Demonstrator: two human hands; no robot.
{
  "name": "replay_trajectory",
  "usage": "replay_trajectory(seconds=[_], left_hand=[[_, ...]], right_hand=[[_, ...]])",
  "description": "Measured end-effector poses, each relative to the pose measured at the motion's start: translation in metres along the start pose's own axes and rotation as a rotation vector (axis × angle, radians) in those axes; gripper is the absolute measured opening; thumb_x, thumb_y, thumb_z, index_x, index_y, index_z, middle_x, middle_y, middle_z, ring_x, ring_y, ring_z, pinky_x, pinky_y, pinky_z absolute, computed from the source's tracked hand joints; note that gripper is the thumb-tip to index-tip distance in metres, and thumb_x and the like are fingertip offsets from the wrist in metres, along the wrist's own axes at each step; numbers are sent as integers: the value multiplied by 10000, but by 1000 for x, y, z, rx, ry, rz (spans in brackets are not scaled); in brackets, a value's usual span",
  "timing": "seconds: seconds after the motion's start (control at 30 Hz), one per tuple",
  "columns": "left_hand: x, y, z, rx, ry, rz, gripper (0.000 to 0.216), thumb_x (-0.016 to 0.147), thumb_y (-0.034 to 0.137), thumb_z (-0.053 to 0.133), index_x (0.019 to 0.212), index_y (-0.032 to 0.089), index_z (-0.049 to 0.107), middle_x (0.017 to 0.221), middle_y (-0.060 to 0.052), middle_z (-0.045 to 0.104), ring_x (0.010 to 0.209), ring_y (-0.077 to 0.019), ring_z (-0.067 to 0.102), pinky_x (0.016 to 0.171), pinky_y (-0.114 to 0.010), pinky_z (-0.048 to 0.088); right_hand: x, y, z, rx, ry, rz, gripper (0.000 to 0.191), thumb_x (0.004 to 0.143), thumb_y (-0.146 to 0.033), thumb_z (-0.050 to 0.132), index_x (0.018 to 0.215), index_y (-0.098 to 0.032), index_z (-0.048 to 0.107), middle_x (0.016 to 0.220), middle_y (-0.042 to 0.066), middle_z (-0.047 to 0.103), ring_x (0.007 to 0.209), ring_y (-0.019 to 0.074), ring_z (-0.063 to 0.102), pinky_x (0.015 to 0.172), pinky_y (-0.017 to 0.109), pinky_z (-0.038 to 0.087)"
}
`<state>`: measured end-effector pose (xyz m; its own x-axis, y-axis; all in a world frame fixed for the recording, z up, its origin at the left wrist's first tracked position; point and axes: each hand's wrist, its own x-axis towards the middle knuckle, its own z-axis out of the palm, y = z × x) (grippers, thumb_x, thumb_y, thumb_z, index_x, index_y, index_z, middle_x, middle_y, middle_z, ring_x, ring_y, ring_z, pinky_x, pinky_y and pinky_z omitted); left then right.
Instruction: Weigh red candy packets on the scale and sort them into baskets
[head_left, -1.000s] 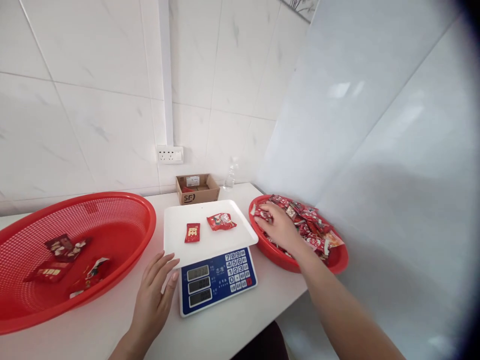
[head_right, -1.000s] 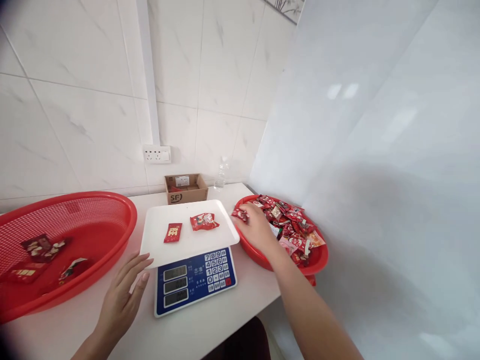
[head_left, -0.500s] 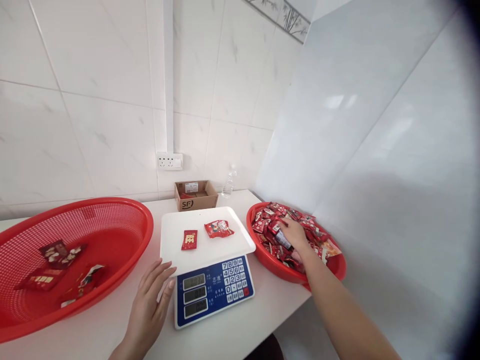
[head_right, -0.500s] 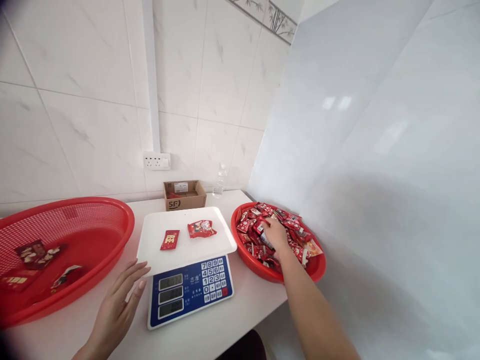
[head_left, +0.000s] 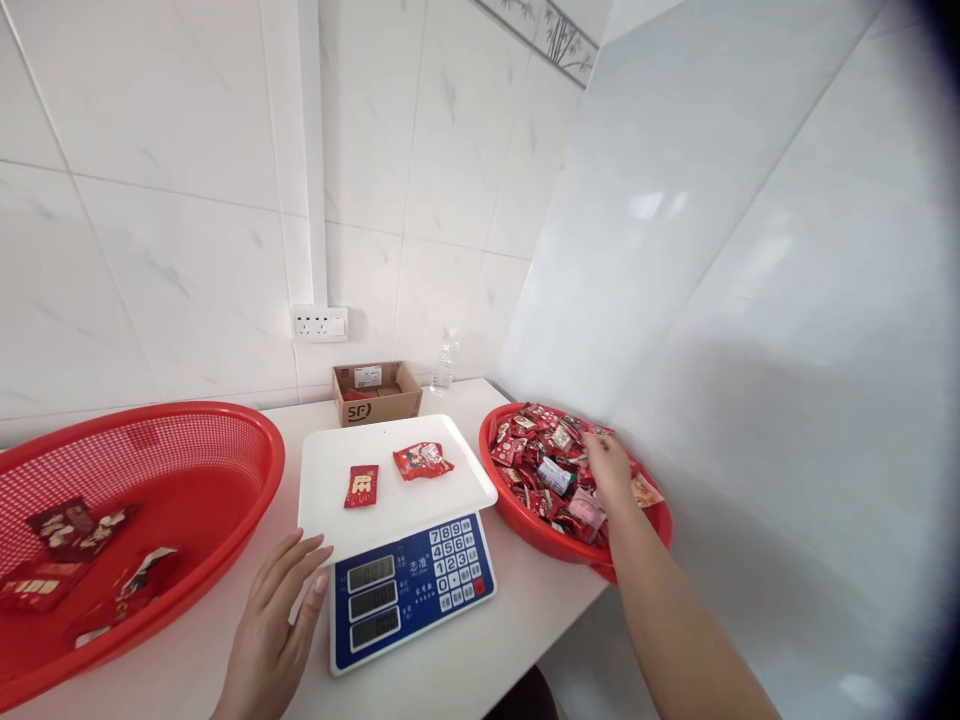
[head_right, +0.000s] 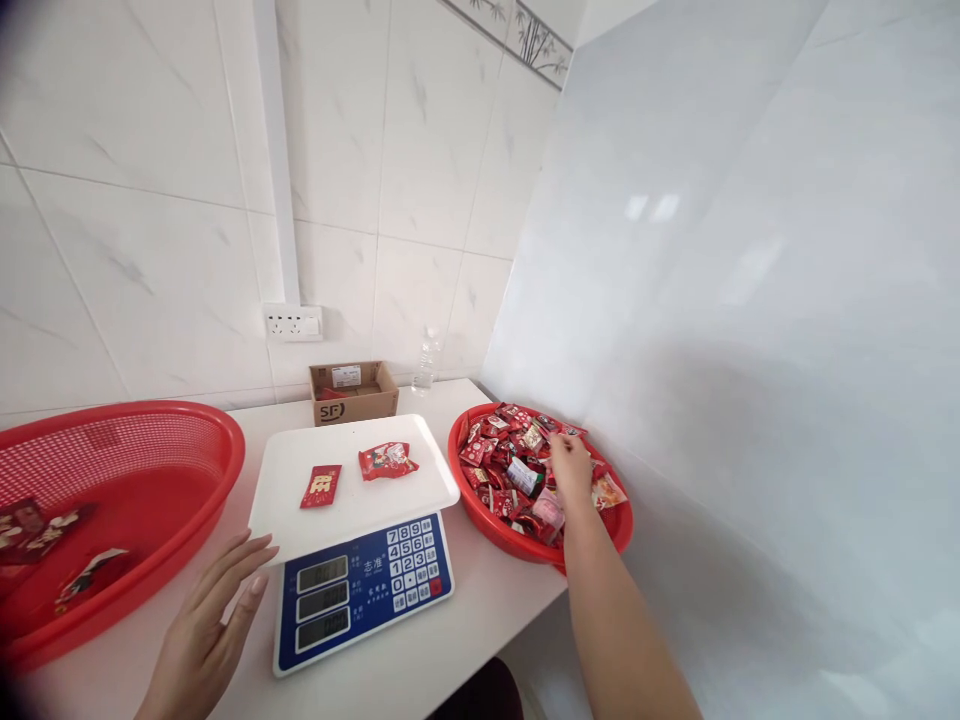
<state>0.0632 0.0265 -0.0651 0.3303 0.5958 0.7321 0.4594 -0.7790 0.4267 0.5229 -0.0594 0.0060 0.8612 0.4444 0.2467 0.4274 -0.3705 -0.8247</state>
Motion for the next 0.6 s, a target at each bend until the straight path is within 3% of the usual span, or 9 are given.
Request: replay_trajectory(seconds=[0.1, 0.2, 0.3, 0.43, 0.5, 0.6], left_hand=[[0, 1, -1, 8, -4, 7, 262, 879, 362, 450, 1043, 234, 610, 1090, -69, 631, 1124, -245, 534, 885, -404, 488], [0, 1, -1, 16, -4, 5, 260, 880, 358, 450, 1047, 232, 605, 1093, -70, 631, 1128, -243, 531, 875, -398, 493], [0, 0, -1, 18, -1, 8, 255, 877, 351, 456, 1046, 233, 606, 1092, -69, 633, 1124, -241, 536, 869, -396, 499], [-1, -1, 0, 28, -13, -4, 260, 869, 349, 462, 1048, 233, 612, 1101, -68, 633, 1126, -244, 539, 868, -396, 508], [-1, -2, 0, 39, -14, 3, 261, 866, 346, 465, 1053, 237, 612, 1106, -64, 633, 1123, -241, 544, 860, -392, 515], [-2, -4, 1, 50, -14, 6, 261, 863, 345, 465, 1047, 244, 621, 1110, -59, 636, 1110, -237, 556, 855, -382, 522]], right_hand=[[-8, -2, 8, -114, -182, 9, 143, 644, -322, 595, 661, -188, 641, 584, 14, 619, 532, 142, 527, 511, 243, 385], [-11, -7, 15, -180, -326, 21, 238, 705, -391, 568, 682, -173, 661, 530, 19, 607, 439, 130, 486, 468, 249, 371], [-9, -9, 19, -247, -326, -7, 313, 776, -422, 495, 817, -166, 670, 672, 60, 662, 554, 158, 566, 551, 267, 416], [-7, -9, 27, -329, -285, -71, 350, 713, -377, 602, 993, -171, 642, 999, 116, 663, 906, 235, 602, 777, 319, 418], [-9, -8, 32, -345, -301, -79, 375, 674, -358, 643, 995, -164, 644, 985, 125, 668, 916, 257, 604, 790, 340, 416], [-14, -6, 36, -321, -344, -95, 269, 677, -330, 634, 900, -184, 665, 889, 77, 689, 832, 222, 625, 733, 302, 437]])
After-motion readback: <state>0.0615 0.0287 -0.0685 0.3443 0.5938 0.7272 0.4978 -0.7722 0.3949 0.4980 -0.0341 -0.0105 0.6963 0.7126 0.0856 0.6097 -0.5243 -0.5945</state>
